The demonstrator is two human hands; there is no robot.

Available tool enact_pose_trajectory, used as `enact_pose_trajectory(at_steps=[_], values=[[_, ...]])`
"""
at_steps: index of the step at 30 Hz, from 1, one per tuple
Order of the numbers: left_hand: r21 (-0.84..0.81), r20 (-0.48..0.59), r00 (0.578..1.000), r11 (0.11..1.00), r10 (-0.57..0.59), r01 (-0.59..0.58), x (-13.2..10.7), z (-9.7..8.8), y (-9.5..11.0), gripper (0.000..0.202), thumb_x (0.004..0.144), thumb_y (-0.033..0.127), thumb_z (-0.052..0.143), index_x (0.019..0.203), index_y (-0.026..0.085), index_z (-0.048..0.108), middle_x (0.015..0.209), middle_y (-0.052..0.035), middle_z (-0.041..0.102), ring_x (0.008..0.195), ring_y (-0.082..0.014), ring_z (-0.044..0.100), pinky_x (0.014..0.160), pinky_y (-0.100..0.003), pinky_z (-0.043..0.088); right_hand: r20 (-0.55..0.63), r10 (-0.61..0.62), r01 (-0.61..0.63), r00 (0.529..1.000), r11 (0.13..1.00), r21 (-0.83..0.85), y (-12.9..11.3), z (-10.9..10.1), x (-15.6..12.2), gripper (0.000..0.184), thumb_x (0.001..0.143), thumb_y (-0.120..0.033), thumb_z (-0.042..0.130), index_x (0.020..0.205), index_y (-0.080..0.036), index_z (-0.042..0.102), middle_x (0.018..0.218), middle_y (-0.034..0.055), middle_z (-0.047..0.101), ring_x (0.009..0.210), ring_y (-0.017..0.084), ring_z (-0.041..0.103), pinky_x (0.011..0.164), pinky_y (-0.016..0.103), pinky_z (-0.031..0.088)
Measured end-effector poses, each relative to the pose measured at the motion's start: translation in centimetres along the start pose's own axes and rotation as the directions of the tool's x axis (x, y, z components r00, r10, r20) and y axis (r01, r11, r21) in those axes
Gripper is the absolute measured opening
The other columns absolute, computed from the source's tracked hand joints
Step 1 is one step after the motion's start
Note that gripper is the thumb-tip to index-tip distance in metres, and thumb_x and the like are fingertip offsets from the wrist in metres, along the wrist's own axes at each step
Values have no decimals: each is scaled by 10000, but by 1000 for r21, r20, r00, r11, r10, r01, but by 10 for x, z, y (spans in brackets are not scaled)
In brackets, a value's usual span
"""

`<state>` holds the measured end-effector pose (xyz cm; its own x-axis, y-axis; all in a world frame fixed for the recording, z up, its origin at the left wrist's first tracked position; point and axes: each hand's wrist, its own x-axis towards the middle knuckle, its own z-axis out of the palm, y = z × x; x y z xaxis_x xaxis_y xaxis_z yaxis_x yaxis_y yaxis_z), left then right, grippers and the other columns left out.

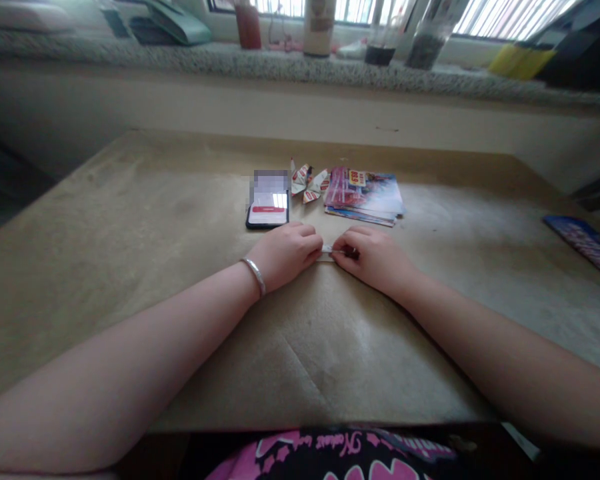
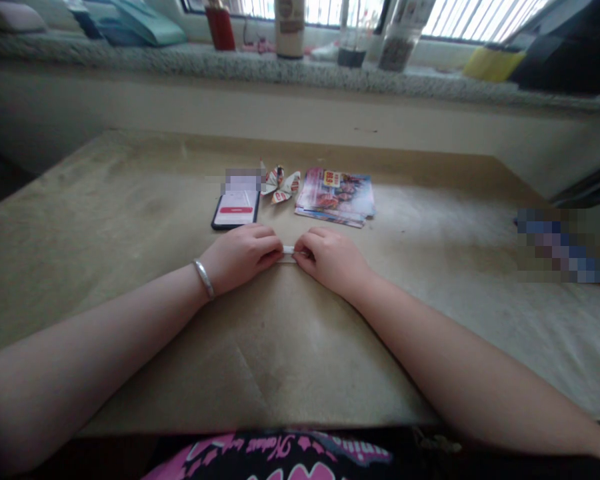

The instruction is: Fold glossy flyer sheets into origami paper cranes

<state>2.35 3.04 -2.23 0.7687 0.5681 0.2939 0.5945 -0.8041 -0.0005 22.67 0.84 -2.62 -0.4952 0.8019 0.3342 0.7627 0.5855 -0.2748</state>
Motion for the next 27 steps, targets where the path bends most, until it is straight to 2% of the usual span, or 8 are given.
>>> enact_pose_trajectory(at_steps=[5,14,18,23,27], values=[[-16,7,1000,1000,1,-1,-1,-2,0,228,920,232,491,771,145,640,760,-31,605,710,-148,545,668,-265,410,16,-7,7,1000,1000,11,5,-2,-2,77,803,-204,598,762,-162,646,759,41,616,689,149,552,642,262,409],[-60,18,999,998,-36,37,-1,-1,-1,197,904,241,543,769,147,651,760,-26,608,704,-144,545,663,-259,404,48,-41,44,998,996,-78,13,-8,-6,134,832,-245,564,746,-178,642,790,45,646,697,152,562,611,259,376],[-85,-1,999,995,-51,51,-2,-1,-1,189,899,244,556,772,151,659,759,-26,608,699,-138,543,655,-252,402,67,-6,11,998,997,-72,16,-11,-9,116,819,-250,564,769,-186,647,797,43,645,675,145,559,610,259,383],[-100,-11,998,993,-58,56,-3,-1,-1,179,894,242,561,780,149,663,765,-28,610,698,-137,546,656,-252,407,116,76,-72,990,996,-44,21,-16,-10,43,747,-208,580,712,-191,597,746,38,623,658,154,543,590,262,382],[-106,-3,998,992,-68,68,-3,-3,-1,171,893,224,555,794,145,670,775,-34,620,703,-140,551,661,-253,408,148,69,-66,987,997,-26,25,-17,-9,26,730,-190,574,710,-192,590,743,33,621,660,150,539,596,256,385]])
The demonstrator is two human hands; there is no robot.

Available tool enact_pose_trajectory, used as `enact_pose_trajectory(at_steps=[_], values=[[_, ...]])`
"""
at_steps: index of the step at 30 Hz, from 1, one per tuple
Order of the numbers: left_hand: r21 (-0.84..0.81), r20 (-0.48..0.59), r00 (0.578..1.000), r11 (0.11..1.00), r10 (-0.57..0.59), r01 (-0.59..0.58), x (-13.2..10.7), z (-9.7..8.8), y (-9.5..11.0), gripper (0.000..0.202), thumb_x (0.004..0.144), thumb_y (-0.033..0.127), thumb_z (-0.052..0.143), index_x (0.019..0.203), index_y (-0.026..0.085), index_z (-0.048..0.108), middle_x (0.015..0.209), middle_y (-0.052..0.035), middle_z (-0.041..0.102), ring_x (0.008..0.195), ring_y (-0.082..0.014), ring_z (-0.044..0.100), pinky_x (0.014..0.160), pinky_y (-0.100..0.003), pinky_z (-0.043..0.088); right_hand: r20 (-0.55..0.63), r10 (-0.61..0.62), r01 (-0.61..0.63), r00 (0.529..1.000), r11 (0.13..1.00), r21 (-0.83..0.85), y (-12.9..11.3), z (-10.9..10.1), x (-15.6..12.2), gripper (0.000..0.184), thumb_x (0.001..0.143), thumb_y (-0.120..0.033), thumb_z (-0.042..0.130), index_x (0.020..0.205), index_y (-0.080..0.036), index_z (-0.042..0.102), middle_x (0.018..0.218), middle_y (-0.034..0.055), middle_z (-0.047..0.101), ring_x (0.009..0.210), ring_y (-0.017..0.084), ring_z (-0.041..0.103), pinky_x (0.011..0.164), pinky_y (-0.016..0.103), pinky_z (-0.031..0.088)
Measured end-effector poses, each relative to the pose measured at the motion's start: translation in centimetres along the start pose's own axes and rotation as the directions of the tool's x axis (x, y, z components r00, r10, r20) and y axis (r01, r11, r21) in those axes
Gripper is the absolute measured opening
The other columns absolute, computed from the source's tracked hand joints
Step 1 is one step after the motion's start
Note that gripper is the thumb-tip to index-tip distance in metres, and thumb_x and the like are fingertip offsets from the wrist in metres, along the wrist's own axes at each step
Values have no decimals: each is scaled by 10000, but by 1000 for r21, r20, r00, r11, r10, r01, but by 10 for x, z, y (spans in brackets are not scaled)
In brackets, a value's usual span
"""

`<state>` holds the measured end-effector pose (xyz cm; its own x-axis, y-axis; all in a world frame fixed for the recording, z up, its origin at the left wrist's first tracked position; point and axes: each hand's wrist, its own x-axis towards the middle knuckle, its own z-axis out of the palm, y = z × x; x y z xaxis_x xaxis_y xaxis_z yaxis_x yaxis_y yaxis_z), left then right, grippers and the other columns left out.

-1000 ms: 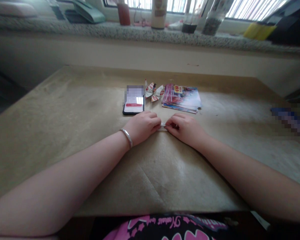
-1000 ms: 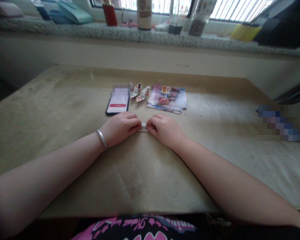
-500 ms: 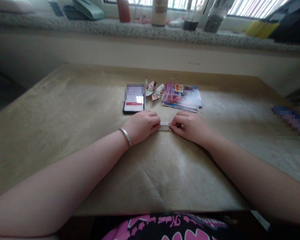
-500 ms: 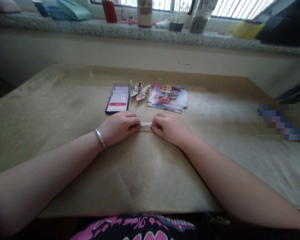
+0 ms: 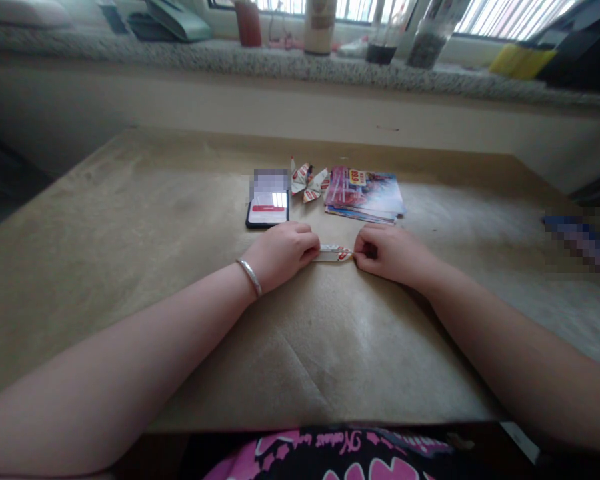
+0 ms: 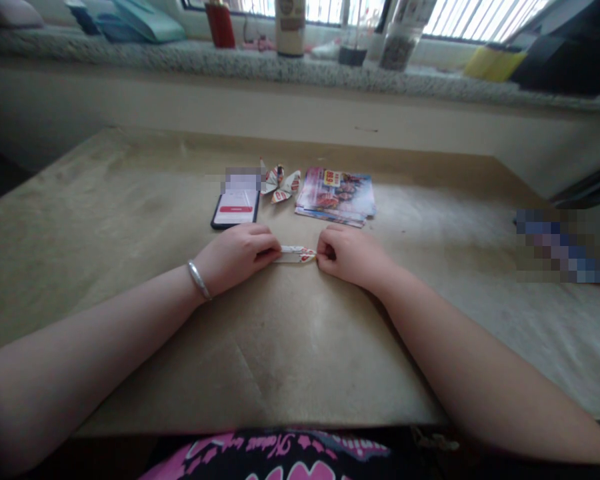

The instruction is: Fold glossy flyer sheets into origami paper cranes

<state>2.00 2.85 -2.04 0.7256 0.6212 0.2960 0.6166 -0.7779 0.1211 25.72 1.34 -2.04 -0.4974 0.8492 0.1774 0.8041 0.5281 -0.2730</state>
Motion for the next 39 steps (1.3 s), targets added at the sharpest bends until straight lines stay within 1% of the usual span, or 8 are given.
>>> enact_pose_trajectory(at_steps=[5,14,19,21,23,27,30,39], values=[[-23,18,1000,1000,-18,18,-1,-2,0,150,882,207,566,817,148,688,783,-36,635,706,-143,555,666,-254,412,12,-53,53,999,998,38,6,0,0,48,752,-201,566,716,-192,596,761,36,620,682,150,545,610,253,393],[-13,33,999,999,-30,30,-1,-2,-1,154,885,221,566,832,148,691,800,-44,640,738,-155,574,690,-264,431,30,-26,21,999,988,150,17,-1,-1,39,689,-166,585,666,-192,568,648,0,584,572,117,494,551,239,380],[-12,16,1000,1000,-23,23,-2,0,-2,137,879,214,576,849,150,693,812,-43,645,754,-156,583,704,-265,443,92,137,-160,986,930,331,22,-2,0,118,769,-280,555,703,-188,591,613,-6,566,542,121,478,495,241,368],[-8,7,1000,1000,-16,16,-2,1,-2,138,879,207,571,855,152,695,811,-44,645,754,-157,584,704,-266,444,48,215,-216,975,893,395,21,0,2,164,795,-324,546,720,-186,593,601,-10,558,527,119,457,485,243,362],[-8,-3,1000,1000,-14,14,-1,3,-2,140,879,203,568,859,153,697,810,-44,647,750,-156,586,703,-268,447,-27,240,-207,970,884,420,14,4,4,158,810,-309,541,782,-178,625,650,3,597,536,115,457,502,249,369],[-38,-36,999,999,-34,32,1,6,-3,126,870,206,591,884,153,704,813,-48,657,770,-162,595,717,-272,458,-101,116,-75,988,936,343,-8,11,8,152,787,-337,639,804,-187,655,726,19,599,610,128,493,555,261,390],[-62,-47,998,997,-45,42,2,7,-4,117,860,216,613,886,152,707,803,-50,662,781,-164,599,721,-272,463,-144,46,-12,989,973,229,-20,14,10,94,811,-274,624,777,-189,647,747,30,592,686,148,513,613,273,397],[-100,13,996,991,-89,90,-2,-4,-8,81,829,189,628,830,159,703,793,-31,664,725,-137,584,693,-249,450,-139,14,17,990,976,217,-15,12,8,96,830,-216,586,751,-191,633,781,27,574,671,134,506,601,262,387]])
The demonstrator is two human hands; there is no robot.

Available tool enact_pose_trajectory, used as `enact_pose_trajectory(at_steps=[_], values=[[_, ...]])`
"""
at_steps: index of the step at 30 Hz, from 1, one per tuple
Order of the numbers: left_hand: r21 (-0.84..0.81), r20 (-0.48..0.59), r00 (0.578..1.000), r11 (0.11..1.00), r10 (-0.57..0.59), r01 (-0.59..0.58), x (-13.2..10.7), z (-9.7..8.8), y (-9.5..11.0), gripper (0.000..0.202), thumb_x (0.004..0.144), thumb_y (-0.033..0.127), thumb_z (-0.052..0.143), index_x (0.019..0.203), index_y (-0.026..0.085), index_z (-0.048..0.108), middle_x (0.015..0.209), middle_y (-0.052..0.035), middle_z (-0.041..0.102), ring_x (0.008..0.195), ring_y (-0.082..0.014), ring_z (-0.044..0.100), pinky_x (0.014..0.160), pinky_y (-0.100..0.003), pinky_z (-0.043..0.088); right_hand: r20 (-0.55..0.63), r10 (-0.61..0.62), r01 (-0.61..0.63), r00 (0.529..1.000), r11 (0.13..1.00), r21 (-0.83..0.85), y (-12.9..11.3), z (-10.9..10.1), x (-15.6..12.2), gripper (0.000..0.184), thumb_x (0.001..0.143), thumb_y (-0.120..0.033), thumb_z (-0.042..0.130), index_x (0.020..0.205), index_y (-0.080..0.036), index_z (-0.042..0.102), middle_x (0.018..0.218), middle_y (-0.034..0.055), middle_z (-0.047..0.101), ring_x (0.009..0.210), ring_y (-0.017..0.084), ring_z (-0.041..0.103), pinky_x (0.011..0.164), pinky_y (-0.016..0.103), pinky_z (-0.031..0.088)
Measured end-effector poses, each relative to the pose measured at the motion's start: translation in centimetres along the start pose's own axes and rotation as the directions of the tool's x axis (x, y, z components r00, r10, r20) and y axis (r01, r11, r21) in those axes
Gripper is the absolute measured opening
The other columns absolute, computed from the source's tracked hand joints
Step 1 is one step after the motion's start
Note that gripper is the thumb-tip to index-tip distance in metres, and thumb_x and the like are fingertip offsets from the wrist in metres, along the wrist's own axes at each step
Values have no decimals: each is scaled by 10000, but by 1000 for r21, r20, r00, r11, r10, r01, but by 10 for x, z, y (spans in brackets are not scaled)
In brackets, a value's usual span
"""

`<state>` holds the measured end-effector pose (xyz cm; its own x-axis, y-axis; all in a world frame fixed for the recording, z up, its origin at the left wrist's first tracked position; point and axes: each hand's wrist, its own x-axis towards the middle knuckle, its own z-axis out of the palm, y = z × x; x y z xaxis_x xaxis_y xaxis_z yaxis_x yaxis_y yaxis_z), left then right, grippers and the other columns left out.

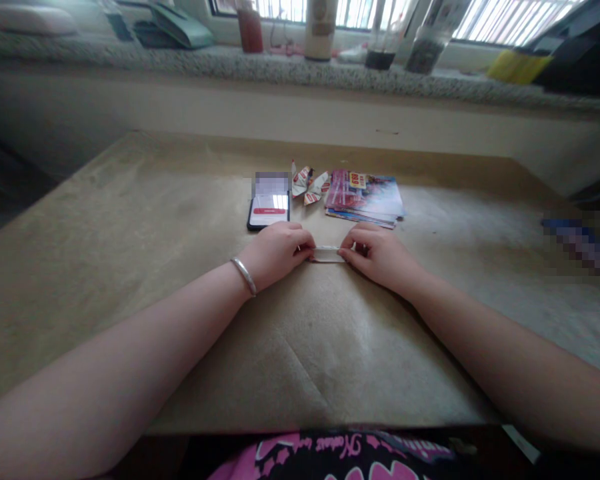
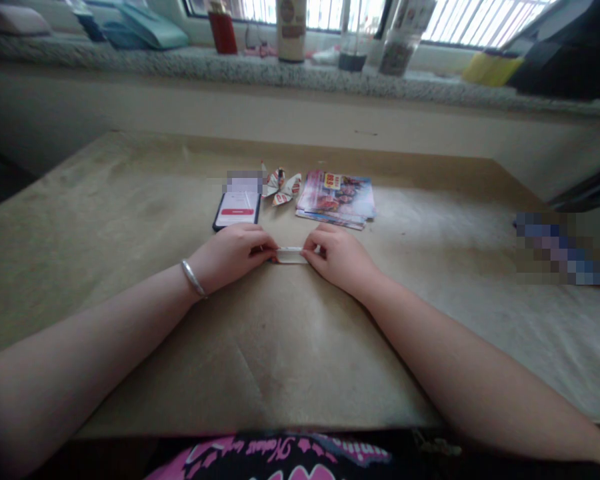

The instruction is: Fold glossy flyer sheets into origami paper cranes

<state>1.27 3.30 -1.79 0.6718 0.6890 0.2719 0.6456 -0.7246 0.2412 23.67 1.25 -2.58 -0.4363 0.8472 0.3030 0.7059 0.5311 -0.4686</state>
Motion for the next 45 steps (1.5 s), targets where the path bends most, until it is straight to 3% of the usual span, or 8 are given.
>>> enact_pose_trajectory(at_steps=[7,12,19,28,34,37,40,45], values=[[-12,30,999,1000,-15,16,1,0,0,84,827,166,606,814,155,688,787,-32,644,724,-139,566,686,-250,436,3,-4,4,1000,1000,-18,2,1,-2,84,832,-228,587,769,-187,623,776,34,579,696,146,515,619,268,395],[-59,-22,1000,998,-14,13,0,3,3,160,815,123,569,962,139,629,797,-28,635,695,-132,546,674,-248,432,3,-9,9,1000,1000,-15,3,1,-2,84,837,-244,583,780,-193,618,781,35,583,709,154,524,630,275,398],[-95,33,984,980,177,-173,-1,2,5,124,842,208,596,953,161,624,968,-63,625,871,-166,563,791,-281,451,-7,4,-5,1000,1000,-11,3,0,-1,80,828,-236,599,771,-184,619,758,34,603,715,159,533,646,279,395],[-92,17,994,990,104,-102,-2,2,7,132,784,217,662,912,184,662,907,-36,620,822,-162,558,749,-273,450,-42,57,-52,997,992,111,1,1,-2,104,829,-264,593,795,-189,657,717,13,636,653,136,538,615,267,392],[-302,14,999,953,-33,36,-1,2,11,96,769,180,652,862,164,637,851,-4,570,712,-102,542,674,-215,453,-101,181,-150,978,955,255,0,2,-3,114,843,-289,571,872,-195,629,673,-10,609,573,116,534,540,247,406],[-355,11,997,931,-82,80,0,3,10,66,774,160,617,838,160,634,850,0,558,635,-75,503,642,-205,448,-121,79,-45,989,963,265,1,2,-3,106,843,-294,579,869,-200,620,830,35,647,679,140,588,567,258,445],[-348,-12,997,935,-81,72,0,4,9,75,780,182,620,848,154,635,881,-16,566,657,-84,505,661,-217,456,-151,-81,110,985,974,199,3,3,-1,58,801,-245,630,837,-200,620,941,68,643,861,181,608,700,298,491],[-218,-65,997,975,-51,36,0,6,9,85,805,193,609,865,154,654,821,-26,592,742,-133,543,738,-269,471,-168,-107,131,980,981,142,5,7,2,17,810,-201,616,801,-190,625,943,80,635,902,189,606,824,350,486]])
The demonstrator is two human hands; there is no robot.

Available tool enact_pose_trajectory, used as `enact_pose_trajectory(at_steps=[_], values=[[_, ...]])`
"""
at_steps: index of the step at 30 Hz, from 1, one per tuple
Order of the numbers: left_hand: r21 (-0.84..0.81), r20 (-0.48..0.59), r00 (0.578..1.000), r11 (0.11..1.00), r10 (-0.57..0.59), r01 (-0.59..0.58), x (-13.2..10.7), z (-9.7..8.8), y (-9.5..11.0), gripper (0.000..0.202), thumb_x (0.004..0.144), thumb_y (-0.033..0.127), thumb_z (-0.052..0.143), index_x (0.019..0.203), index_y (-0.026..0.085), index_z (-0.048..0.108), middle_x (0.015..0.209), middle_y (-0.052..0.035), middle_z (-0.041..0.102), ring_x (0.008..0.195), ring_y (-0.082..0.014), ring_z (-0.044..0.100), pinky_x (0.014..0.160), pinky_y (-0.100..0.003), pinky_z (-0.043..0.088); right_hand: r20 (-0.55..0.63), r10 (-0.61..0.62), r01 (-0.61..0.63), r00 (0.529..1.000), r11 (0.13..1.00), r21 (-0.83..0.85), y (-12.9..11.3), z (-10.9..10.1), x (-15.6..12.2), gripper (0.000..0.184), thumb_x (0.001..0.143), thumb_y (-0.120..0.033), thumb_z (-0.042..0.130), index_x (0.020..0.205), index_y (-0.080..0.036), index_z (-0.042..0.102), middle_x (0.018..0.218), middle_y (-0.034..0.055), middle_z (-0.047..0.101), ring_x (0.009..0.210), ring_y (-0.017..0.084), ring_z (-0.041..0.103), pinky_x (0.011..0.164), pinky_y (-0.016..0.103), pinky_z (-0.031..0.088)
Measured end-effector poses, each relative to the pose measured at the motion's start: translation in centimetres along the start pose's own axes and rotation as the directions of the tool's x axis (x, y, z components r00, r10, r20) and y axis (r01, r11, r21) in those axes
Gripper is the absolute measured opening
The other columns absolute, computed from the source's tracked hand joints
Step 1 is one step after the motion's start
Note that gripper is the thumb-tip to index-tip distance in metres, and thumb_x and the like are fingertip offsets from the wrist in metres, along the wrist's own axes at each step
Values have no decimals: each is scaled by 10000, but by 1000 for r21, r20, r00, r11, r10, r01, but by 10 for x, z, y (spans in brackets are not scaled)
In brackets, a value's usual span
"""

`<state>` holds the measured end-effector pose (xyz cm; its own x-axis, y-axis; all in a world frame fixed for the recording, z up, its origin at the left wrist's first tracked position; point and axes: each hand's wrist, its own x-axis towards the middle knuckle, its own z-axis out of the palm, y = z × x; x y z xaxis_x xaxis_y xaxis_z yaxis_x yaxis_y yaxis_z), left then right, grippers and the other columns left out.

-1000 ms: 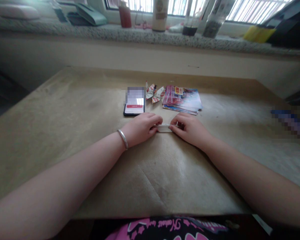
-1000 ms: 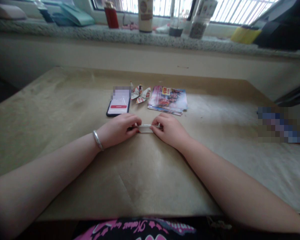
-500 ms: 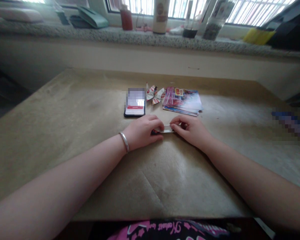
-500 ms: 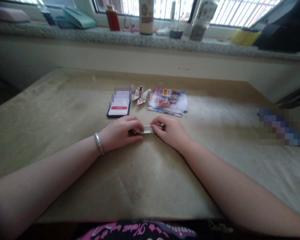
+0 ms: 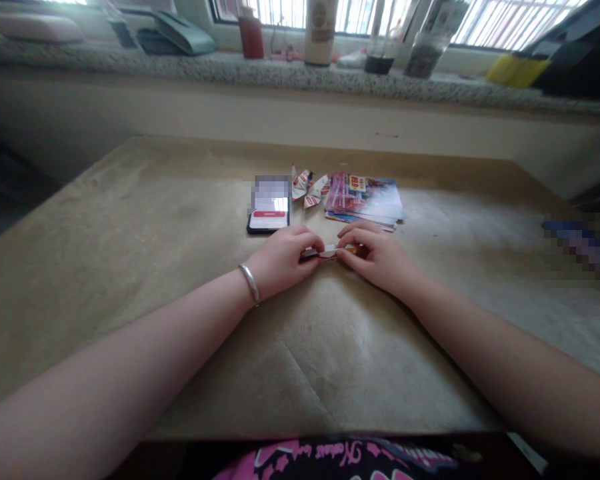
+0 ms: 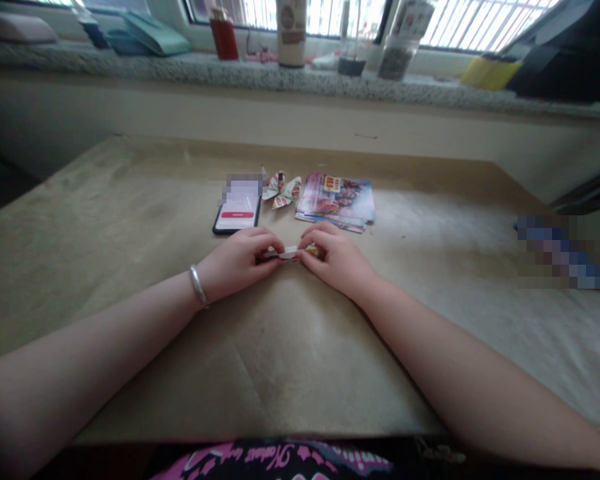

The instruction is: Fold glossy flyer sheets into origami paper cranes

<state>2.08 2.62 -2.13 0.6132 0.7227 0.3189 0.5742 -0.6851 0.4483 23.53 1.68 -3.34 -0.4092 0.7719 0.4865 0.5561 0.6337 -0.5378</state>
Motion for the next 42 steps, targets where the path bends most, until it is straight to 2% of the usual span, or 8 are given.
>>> enact_pose_trajectory(at_steps=[6,10,19,23,33,37,42], values=[[64,-27,999,998,17,-16,2,4,-5,99,820,176,600,869,139,677,885,-63,640,819,-163,581,770,-295,486,-4,29,-29,1000,997,-65,5,5,4,29,803,-196,621,784,-189,642,918,78,642,866,196,598,799,358,482],[119,-13,998,991,64,-62,4,6,-8,96,817,163,611,843,142,701,856,-61,664,811,-168,590,784,-307,485,18,23,-20,1000,986,-165,8,5,5,43,795,-207,635,762,-186,653,884,74,647,851,206,580,794,364,463],[254,8,993,961,114,-113,4,4,-6,119,846,184,596,854,151,710,814,-52,663,773,-170,582,729,-290,463,112,-36,79,993,908,-411,-7,0,4,116,824,-229,568,849,-191,675,886,75,659,857,228,544,772,351,426],[264,18,994,958,109,-110,4,4,-6,116,846,192,600,861,152,707,818,-51,661,771,-171,579,728,-288,459,166,-25,94,986,899,-427,-11,1,4,149,840,-258,546,888,-187,667,896,76,662,874,229,554,774,344,416],[208,27,996,974,90,-94,2,2,1,178,799,168,545,879,153,704,857,-65,660,793,-181,572,759,-310,470,145,-58,124,988,857,-501,-12,3,5,148,863,-286,547,773,-201,628,819,56,639,766,192,541,664,308,368],[216,54,991,968,121,-130,2,0,4,189,821,180,525,873,144,703,852,-71,654,792,-189,564,766,-317,467,179,-111,192,978,815,-547,-13,1,4,173,880,-268,525,755,-200,624,819,49,641,764,185,540,646,308,345],[284,120,981,942,152,-180,1,-3,5,217,860,203,505,850,152,716,846,-74,643,781,-187,552,786,-333,464,274,-183,308,944,786,-536,-12,-3,2,224,912,-278,487,777,-196,647,811,50,643,752,181,518,645,318,331]])
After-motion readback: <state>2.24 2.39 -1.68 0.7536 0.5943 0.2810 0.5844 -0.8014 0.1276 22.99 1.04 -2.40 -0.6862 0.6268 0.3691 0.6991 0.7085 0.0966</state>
